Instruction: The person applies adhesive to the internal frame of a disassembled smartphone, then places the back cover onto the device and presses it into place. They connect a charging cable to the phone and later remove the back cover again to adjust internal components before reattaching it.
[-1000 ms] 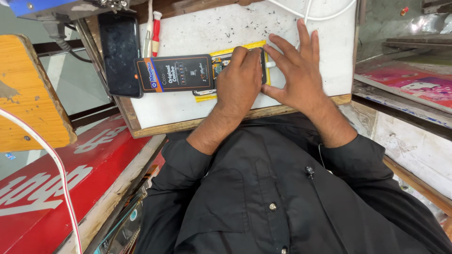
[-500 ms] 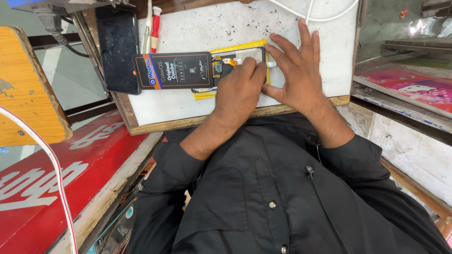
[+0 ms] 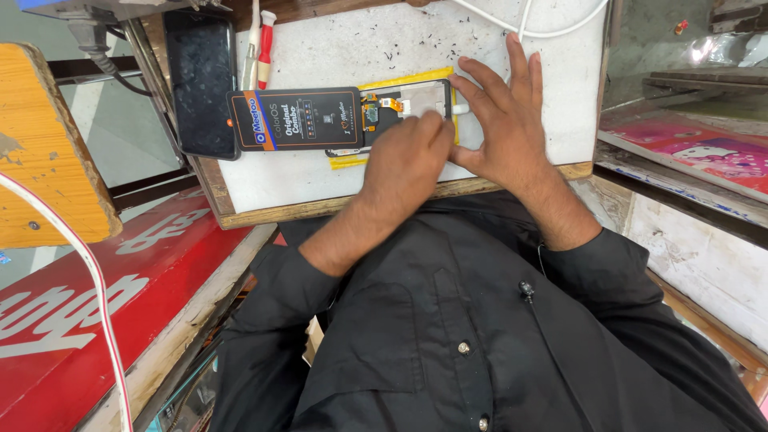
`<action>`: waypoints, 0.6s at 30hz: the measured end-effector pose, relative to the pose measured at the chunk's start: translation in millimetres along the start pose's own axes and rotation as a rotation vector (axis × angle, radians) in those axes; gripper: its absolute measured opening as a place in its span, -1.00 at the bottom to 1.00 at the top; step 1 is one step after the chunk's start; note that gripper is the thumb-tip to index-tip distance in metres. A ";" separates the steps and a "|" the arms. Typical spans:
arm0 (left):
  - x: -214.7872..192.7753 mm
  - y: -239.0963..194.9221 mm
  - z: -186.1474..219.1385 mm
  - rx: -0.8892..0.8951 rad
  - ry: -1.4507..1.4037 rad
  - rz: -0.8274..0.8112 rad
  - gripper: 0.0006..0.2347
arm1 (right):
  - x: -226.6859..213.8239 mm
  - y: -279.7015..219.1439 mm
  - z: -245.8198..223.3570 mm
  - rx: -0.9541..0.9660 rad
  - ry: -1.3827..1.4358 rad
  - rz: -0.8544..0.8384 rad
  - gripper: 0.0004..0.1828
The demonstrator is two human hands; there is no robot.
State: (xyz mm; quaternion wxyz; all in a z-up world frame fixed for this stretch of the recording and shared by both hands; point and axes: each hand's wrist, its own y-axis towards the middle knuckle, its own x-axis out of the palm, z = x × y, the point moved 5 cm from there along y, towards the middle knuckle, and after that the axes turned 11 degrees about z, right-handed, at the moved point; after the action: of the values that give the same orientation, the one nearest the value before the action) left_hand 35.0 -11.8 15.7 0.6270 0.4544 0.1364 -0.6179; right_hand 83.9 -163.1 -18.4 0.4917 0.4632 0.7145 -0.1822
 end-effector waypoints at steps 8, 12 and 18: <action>-8.9 -2.2 -10.1 -0.184 -0.094 0.044 -0.81 | -0.3 0.4 -1.9 -0.005 0.019 -0.001 -0.11; -4.4 -1.6 -13.2 -0.246 -0.089 0.038 -0.83 | 0.1 -1.9 0.2 -0.012 0.021 -0.014 -0.06; -5.4 -0.9 -15.3 -0.246 -0.133 0.017 -0.80 | 2.6 -1.5 0.1 -0.025 0.008 -0.004 -0.09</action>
State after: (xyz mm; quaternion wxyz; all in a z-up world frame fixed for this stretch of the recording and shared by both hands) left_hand 39.0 3.2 10.9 0.6908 0.3332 0.1656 -0.6200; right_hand 82.5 -162.7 -21.0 0.4942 0.4562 0.7197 -0.1725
